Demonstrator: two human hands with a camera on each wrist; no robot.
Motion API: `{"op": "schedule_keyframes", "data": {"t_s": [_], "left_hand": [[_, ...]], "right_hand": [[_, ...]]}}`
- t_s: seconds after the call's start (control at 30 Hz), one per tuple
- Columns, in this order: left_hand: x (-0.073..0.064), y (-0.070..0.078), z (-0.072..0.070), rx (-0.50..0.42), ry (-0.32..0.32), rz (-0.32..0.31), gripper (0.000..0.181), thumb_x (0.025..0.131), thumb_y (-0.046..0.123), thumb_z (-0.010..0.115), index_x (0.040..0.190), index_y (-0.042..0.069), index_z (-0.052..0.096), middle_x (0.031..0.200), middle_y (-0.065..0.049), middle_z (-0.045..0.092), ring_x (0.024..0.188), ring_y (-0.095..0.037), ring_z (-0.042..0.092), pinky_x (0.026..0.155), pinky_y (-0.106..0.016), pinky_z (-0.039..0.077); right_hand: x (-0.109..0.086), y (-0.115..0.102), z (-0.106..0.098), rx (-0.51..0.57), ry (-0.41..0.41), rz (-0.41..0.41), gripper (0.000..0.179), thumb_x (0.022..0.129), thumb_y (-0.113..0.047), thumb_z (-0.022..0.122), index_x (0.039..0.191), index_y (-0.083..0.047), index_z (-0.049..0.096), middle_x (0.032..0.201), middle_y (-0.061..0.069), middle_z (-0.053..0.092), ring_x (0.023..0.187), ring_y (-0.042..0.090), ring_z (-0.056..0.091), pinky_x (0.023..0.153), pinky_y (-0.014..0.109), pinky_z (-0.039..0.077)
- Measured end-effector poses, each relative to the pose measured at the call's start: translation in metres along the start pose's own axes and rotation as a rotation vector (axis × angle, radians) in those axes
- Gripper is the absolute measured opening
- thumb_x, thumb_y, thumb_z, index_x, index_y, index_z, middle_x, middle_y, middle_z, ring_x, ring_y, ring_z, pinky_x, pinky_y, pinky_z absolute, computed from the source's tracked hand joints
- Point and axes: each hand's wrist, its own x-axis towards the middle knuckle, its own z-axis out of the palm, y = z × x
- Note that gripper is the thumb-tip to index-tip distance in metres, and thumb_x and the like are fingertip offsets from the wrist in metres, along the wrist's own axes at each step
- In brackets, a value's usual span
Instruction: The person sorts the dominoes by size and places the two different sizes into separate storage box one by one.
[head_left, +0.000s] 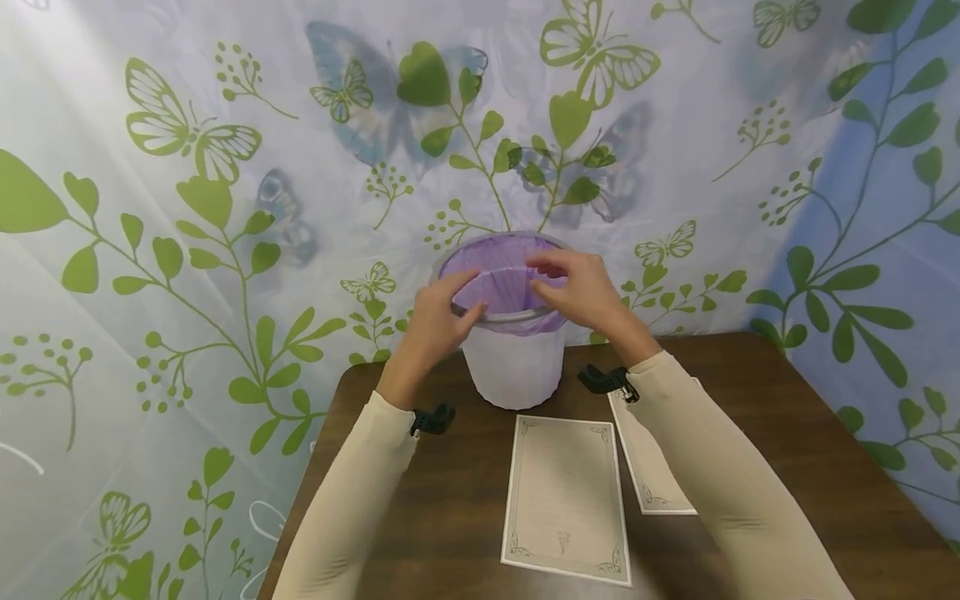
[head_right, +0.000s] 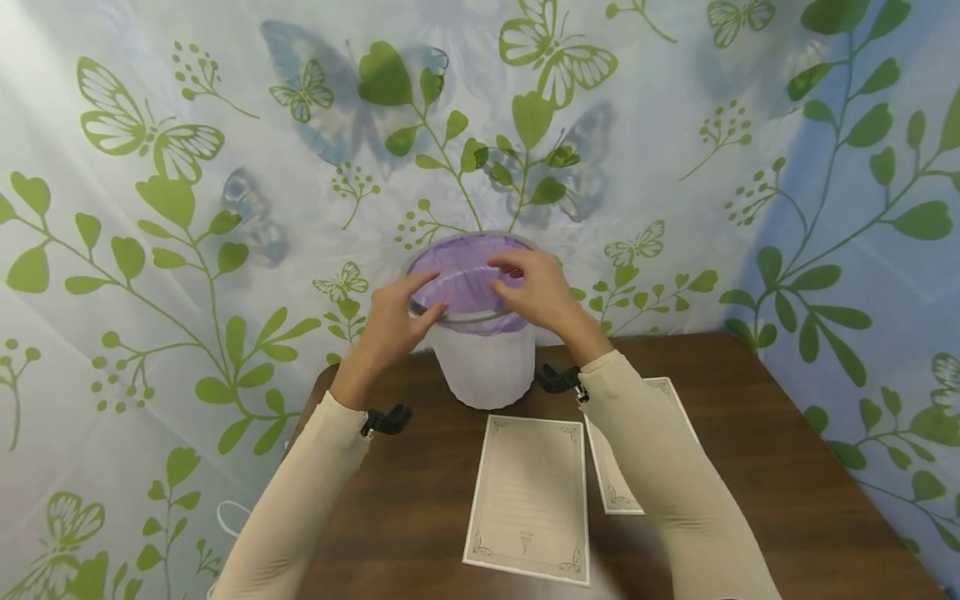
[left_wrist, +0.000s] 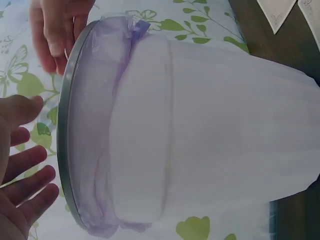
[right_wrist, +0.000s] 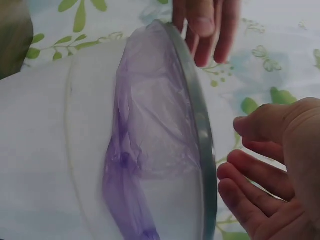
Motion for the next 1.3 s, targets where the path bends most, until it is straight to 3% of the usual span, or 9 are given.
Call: {"op": "schedule_keyframes", "data": {"t_s": [0.17,0.37,0.57,0.7,0.93,1.3], "left_hand": [[-0.021,0.004,-0.002,-0.066,0.031,0.024,0.059,0.089,0.024,0.078,0.139,0.003,0.058,0.138,-0.012,0.062,0.129,-0.026,0.058,0.108,-0.037,0.047],[-0.044,0.01,-0.003,-0.112,0.048,0.055,0.066,0.085,0.027,0.082,0.141,0.002,0.055,0.141,-0.015,0.06,0.133,-0.026,0.055,0.11,-0.038,0.045],[-0.061,0.018,0.0,-0.143,0.077,0.114,0.072,0.081,0.025,0.086,0.141,0.0,0.055,0.14,-0.018,0.059,0.133,-0.028,0.055,0.11,-0.039,0.045],[-0.071,0.021,0.004,-0.16,0.086,0.144,0.073,0.079,0.024,0.087,0.139,-0.003,0.055,0.139,-0.02,0.06,0.133,-0.03,0.055,0.111,-0.04,0.044],[-0.102,0.027,0.018,-0.18,0.052,0.087,0.074,0.079,0.024,0.087,0.141,0.0,0.054,0.142,-0.018,0.057,0.137,-0.03,0.051,0.113,-0.04,0.042],[-0.153,0.033,0.054,-0.183,-0.039,0.01,0.072,0.082,0.031,0.084,0.141,0.002,0.055,0.141,-0.013,0.059,0.134,-0.027,0.054,0.111,-0.041,0.044]], "right_hand": [[-0.023,-0.002,-0.011,0.075,0.078,-0.005,0.032,0.089,-0.021,0.077,0.12,-0.015,0.073,0.115,0.005,0.074,0.1,0.028,0.071,0.087,0.045,0.058],[-0.048,-0.002,-0.018,0.124,0.07,0.003,0.036,0.088,-0.025,0.079,0.123,-0.015,0.072,0.115,0.004,0.074,0.102,0.024,0.07,0.09,0.042,0.057],[-0.077,0.003,-0.02,0.093,0.057,0.022,0.043,0.088,-0.031,0.078,0.126,-0.013,0.07,0.12,0.004,0.073,0.105,0.026,0.07,0.095,0.048,0.054],[-0.093,0.007,-0.018,0.05,0.057,0.022,0.043,0.087,-0.035,0.079,0.124,-0.015,0.072,0.12,-0.001,0.073,0.102,0.02,0.071,0.089,0.043,0.057],[-0.124,0.02,-0.007,0.004,0.018,0.05,0.043,0.087,-0.038,0.079,0.124,-0.018,0.072,0.12,-0.006,0.073,0.106,0.016,0.07,0.089,0.04,0.056],[-0.172,0.046,0.017,0.012,-0.092,0.171,0.044,0.089,-0.043,0.075,0.126,-0.021,0.069,0.123,-0.005,0.072,0.11,0.016,0.068,0.089,0.043,0.055]]}}
